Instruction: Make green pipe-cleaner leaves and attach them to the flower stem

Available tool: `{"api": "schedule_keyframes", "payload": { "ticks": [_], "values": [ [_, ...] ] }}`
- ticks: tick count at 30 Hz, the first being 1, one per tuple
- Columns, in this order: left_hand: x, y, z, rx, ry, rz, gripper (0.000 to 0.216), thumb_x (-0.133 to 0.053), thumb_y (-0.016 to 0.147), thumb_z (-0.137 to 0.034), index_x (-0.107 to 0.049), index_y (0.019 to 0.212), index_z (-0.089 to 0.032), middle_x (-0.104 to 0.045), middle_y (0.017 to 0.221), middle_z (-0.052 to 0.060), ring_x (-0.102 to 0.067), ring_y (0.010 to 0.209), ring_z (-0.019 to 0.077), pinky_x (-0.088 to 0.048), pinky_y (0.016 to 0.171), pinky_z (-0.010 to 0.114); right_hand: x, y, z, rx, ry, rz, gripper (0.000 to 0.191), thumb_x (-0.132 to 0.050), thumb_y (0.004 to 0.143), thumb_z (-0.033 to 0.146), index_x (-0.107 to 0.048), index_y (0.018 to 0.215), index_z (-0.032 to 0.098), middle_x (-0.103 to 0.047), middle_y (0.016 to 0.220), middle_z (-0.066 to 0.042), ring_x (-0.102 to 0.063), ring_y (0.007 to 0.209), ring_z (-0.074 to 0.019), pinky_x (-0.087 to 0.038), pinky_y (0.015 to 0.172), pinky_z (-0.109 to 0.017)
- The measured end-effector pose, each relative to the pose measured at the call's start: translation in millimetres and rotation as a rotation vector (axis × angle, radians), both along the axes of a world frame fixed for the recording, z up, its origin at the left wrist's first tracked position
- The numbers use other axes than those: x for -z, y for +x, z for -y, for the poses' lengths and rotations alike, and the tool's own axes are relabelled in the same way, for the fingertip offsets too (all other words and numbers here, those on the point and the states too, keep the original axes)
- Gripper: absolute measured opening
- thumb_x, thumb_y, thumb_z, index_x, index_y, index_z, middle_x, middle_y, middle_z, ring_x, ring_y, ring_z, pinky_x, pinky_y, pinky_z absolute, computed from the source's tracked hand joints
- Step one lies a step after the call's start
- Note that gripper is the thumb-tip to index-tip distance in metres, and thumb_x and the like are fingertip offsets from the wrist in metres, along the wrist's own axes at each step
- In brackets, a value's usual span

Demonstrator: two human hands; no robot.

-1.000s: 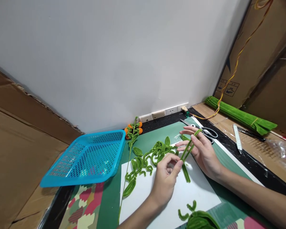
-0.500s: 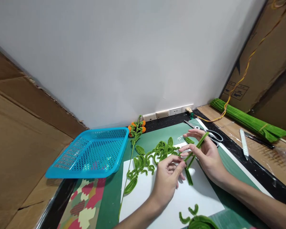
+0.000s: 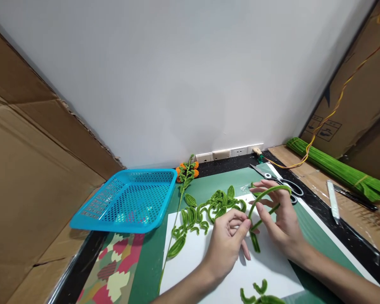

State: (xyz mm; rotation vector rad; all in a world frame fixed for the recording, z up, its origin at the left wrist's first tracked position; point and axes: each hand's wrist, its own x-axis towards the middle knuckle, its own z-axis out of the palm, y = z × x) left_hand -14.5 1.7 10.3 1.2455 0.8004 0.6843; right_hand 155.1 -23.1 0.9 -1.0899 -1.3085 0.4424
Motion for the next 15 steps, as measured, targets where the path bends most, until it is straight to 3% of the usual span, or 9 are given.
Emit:
{"api": "schedule_keyframes", "payload": {
  "ticks": [6,11,15],
  "values": [
    [0.7,-1,1,0.072,-0.002,0.034,0.036,-0.062,0.104,-0.055,-0.054,0.102,-0.020,-0.074,0.101,0.004,-0.062,0.041,0.0049,-0.036,0.038,0.015,-1.4,13,-5,0.105,0.090,0.284,0.050,-0.056,0.104,0.019,-0.045,0.150,0.032,-0.053,0.144,-0.014,-0.058,0.129,-0.0334,-0.059,0.099,-0.056],
    [-2.6,-2,1,0.141,-0.001,0.027,0.036,-0.061,0.105,-0.054,-0.055,0.100,-0.019,-0.075,0.104,0.006,-0.061,0.044,0.0043,-0.036,0.039,0.016,-3.8,15,-6,0.200,0.085,0.287,0.057,-0.056,0.103,0.023,-0.040,0.157,0.033,-0.042,0.151,-0.014,-0.056,0.127,-0.0333,-0.054,0.104,-0.059],
    [-3.6,-2,0,0.158,0.013,-0.003,0.036,-0.058,0.105,-0.055,-0.055,0.101,-0.020,-0.071,0.099,0.004,-0.062,0.049,0.0062,-0.031,0.038,0.017,-4.7,13,-6,0.160,0.036,0.221,0.054,-0.054,0.105,0.027,-0.040,0.157,0.033,-0.042,0.148,-0.014,-0.057,0.125,-0.0323,-0.054,0.104,-0.058]
  ]
}}
